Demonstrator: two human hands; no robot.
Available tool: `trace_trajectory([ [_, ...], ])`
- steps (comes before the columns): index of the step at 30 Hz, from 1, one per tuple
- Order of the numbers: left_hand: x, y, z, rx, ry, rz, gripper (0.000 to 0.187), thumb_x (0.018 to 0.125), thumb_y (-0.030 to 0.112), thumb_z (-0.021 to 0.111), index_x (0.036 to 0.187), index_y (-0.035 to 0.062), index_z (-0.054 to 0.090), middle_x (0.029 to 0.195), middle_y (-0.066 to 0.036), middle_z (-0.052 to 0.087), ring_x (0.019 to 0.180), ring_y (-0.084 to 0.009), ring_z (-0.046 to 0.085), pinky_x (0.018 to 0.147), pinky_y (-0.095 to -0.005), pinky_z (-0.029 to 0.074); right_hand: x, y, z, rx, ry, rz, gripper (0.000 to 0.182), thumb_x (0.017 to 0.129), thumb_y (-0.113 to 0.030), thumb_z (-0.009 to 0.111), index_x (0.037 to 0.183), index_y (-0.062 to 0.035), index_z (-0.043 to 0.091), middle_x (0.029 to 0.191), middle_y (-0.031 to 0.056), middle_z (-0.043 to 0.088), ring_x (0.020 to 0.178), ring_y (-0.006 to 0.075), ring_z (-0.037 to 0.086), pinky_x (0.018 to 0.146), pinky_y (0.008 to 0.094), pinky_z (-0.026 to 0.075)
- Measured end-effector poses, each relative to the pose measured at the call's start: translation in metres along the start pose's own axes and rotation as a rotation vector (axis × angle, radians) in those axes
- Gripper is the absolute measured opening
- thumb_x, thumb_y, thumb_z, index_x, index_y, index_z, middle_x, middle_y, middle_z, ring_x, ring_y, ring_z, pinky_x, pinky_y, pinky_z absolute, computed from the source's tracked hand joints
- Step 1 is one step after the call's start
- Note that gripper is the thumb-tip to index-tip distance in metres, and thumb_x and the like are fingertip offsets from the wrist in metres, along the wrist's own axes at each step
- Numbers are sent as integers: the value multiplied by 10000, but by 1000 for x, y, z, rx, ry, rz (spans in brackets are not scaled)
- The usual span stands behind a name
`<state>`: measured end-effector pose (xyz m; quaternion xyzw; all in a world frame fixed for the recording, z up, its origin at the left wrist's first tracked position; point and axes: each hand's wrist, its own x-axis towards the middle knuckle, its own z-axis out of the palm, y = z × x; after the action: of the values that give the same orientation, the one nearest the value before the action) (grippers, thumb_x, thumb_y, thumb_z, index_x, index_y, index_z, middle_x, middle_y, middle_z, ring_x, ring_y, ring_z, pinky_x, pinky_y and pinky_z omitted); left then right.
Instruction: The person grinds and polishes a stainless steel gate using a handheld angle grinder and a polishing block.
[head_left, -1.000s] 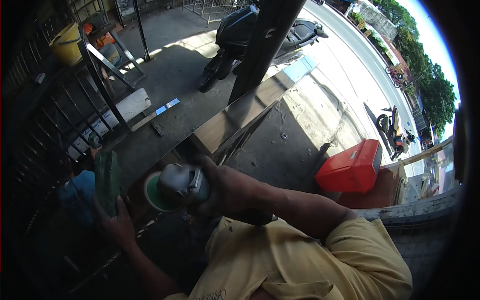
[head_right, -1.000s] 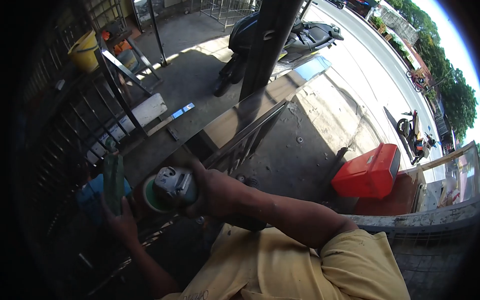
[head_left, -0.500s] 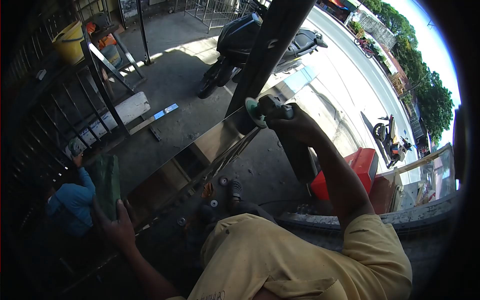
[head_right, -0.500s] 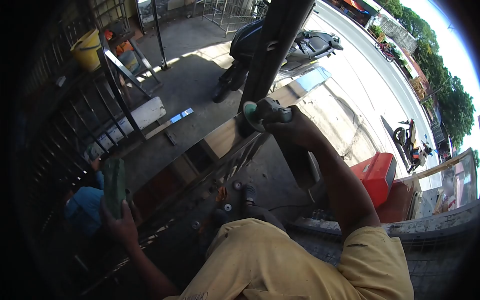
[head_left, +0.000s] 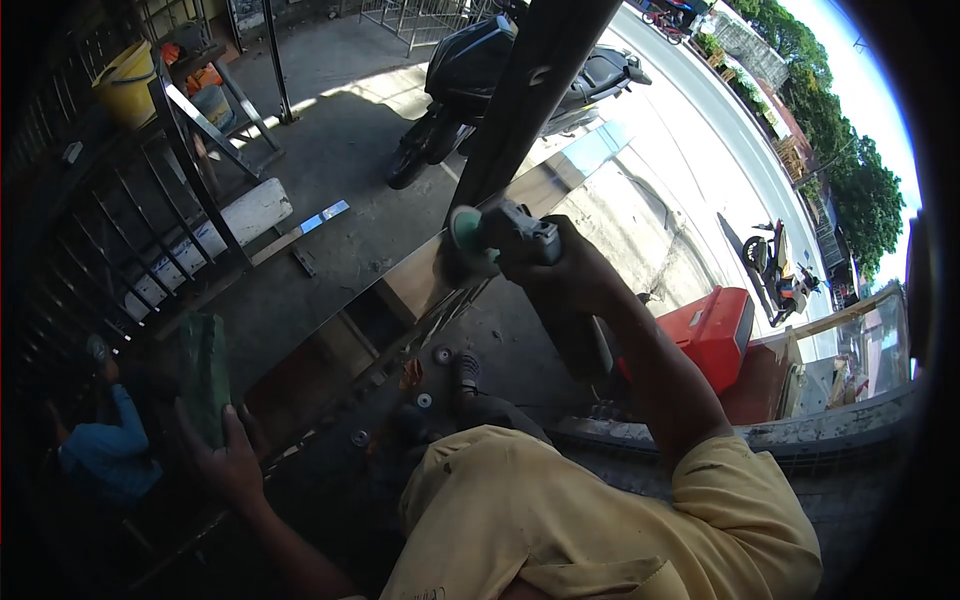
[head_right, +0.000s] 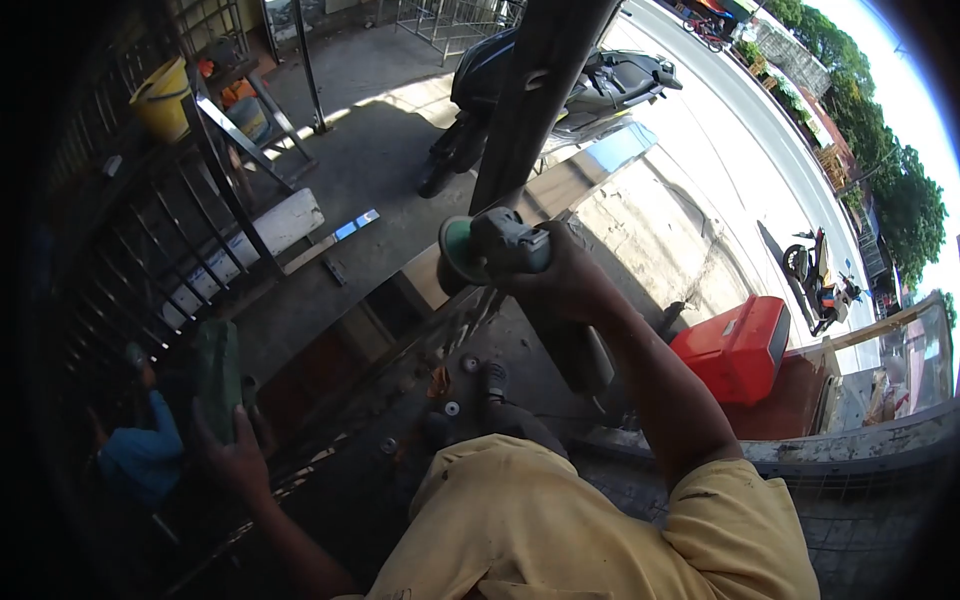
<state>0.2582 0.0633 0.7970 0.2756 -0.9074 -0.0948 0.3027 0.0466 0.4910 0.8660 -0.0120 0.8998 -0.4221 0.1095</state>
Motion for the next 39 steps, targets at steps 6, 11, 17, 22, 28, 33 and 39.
trace_trajectory([
  [6,4,-1,5,9,28,4,613,895,321,724,1401,23,548,1293,-250,620,1179,-417,612,993,-485,481,36,21,-46,32,98,115,720,732,-380,875,1209,69,576,997,120,699,860,173,686,761,316,558],
  [11,10,-4,8,42,26,12,602,900,290,730,1413,35,544,1321,-245,613,1210,-416,597,1013,-486,474,-21,-60,56,36,-288,-110,850,720,-356,883,1355,0,446,1137,194,690,1054,291,700,922,394,546],
  [17,18,-14,10,46,-17,-5,616,908,301,743,1445,86,531,1384,-247,582,1273,-423,552,1068,-492,432,-46,-102,77,62,-586,-122,850,723,-308,875,1376,-10,421,1120,237,696,1087,373,690,943,431,537],
  [22,24,-13,14,37,-67,-60,607,912,277,738,1442,66,530,1393,-254,572,1299,-417,531,1107,-489,403,12,-25,-1,-65,-167,-62,895,687,-352,897,1376,4,449,1134,216,694,1086,335,688,938,418,533],
  [28,26,-17,13,171,50,108,575,900,279,764,1360,-12,580,1319,-257,621,1252,-403,575,1087,-471,435,107,68,-137,-245,47,170,979,619,-530,886,1312,60,527,1170,220,680,1092,309,671,928,393,523],
  [33,30,32,1,44,47,19,607,847,330,835,1281,-38,625,1184,-233,692,1034,-387,684,922,-454,542,183,144,-218,-154,133,163,857,643,-492,885,1243,35,574,1089,154,684,973,224,670,849,351,535],
  [39,34,59,-1,101,48,-42,613,880,336,810,1299,-63,610,1259,-260,656,1128,-397,645,989,-455,506,233,173,-271,77,83,17,461,719,-343,868,1037,-43,718,950,79,724,858,144,676,746,324,551],
])
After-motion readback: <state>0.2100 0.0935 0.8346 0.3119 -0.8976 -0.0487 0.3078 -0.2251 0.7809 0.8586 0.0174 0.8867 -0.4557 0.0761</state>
